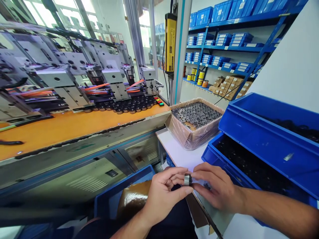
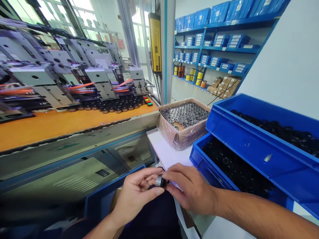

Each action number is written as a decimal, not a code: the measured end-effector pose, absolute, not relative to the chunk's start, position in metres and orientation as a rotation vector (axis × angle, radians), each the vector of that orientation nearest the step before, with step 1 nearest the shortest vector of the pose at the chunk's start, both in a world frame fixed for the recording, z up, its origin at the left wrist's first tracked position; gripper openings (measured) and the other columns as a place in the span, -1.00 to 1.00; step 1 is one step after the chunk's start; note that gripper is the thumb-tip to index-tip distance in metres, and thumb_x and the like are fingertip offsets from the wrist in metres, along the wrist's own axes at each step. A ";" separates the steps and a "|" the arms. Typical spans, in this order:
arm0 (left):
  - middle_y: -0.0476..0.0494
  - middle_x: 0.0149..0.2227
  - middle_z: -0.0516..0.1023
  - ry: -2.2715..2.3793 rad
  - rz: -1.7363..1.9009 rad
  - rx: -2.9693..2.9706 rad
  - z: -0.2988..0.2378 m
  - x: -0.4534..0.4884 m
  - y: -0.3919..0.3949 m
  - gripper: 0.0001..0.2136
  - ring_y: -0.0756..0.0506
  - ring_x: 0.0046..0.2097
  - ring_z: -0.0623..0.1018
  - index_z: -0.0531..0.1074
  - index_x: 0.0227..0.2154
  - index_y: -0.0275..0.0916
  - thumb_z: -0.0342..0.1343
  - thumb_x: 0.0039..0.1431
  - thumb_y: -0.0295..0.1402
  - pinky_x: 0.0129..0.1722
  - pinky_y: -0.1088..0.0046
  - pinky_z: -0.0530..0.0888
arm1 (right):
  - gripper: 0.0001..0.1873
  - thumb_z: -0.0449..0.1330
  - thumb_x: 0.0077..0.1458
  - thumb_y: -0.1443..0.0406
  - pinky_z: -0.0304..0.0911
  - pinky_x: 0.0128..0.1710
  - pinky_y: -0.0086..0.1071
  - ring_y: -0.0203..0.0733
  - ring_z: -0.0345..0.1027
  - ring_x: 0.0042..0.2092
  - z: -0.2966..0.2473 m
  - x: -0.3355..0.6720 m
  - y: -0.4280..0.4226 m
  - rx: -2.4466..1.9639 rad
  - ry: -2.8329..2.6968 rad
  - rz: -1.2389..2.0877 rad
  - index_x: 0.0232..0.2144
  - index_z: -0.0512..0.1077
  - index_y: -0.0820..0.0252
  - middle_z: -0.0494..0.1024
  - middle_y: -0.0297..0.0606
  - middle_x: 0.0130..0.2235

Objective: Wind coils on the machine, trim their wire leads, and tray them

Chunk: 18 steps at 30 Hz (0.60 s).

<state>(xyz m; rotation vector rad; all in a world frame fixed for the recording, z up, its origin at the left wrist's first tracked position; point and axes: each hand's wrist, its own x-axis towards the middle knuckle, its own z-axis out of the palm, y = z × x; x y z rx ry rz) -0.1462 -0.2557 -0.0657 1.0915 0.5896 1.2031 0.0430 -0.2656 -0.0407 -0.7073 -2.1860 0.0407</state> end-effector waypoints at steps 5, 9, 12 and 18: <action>-0.13 -0.31 0.72 0.541 1.183 1.052 -0.065 -0.146 -0.256 -0.65 -0.05 -0.31 0.69 0.65 -0.29 -0.24 0.40 -0.22 -0.66 -0.24 0.55 0.63 | -0.83 0.12 0.29 0.41 0.41 -0.26 -0.42 -0.23 0.44 -0.21 -0.036 0.045 -0.265 -0.659 -2.211 -0.095 -0.09 0.42 0.35 0.51 -0.11 -0.24; -0.11 -0.29 0.72 0.511 1.177 1.026 -0.066 -0.146 -0.257 -0.64 -0.03 -0.29 0.68 0.65 -0.28 -0.21 0.40 -0.20 -0.67 -0.22 0.59 0.61 | -0.83 0.09 0.31 0.41 0.41 -0.29 -0.43 -0.24 0.44 -0.23 -0.032 0.044 -0.265 -0.650 -2.226 -0.128 -0.08 0.42 0.33 0.51 -0.13 -0.26; -0.11 -0.28 0.72 0.500 1.170 1.024 -0.065 -0.146 -0.257 -0.64 -0.02 -0.28 0.68 0.66 -0.29 -0.21 0.40 -0.20 -0.67 -0.22 0.62 0.60 | -0.84 0.11 0.31 0.39 0.40 -0.32 -0.42 -0.24 0.43 -0.25 -0.032 0.044 -0.264 -0.642 -2.236 -0.165 -0.10 0.42 0.35 0.51 -0.12 -0.28; -0.07 -0.30 0.73 0.479 1.142 0.995 -0.063 -0.146 -0.256 -0.65 0.00 -0.30 0.69 0.66 -0.30 -0.18 0.41 -0.19 -0.66 -0.23 0.65 0.59 | -0.82 0.13 0.30 0.36 0.38 -0.35 -0.40 -0.22 0.42 -0.29 -0.033 0.046 -0.263 -0.613 -2.254 -0.213 -0.10 0.42 0.39 0.50 -0.12 -0.31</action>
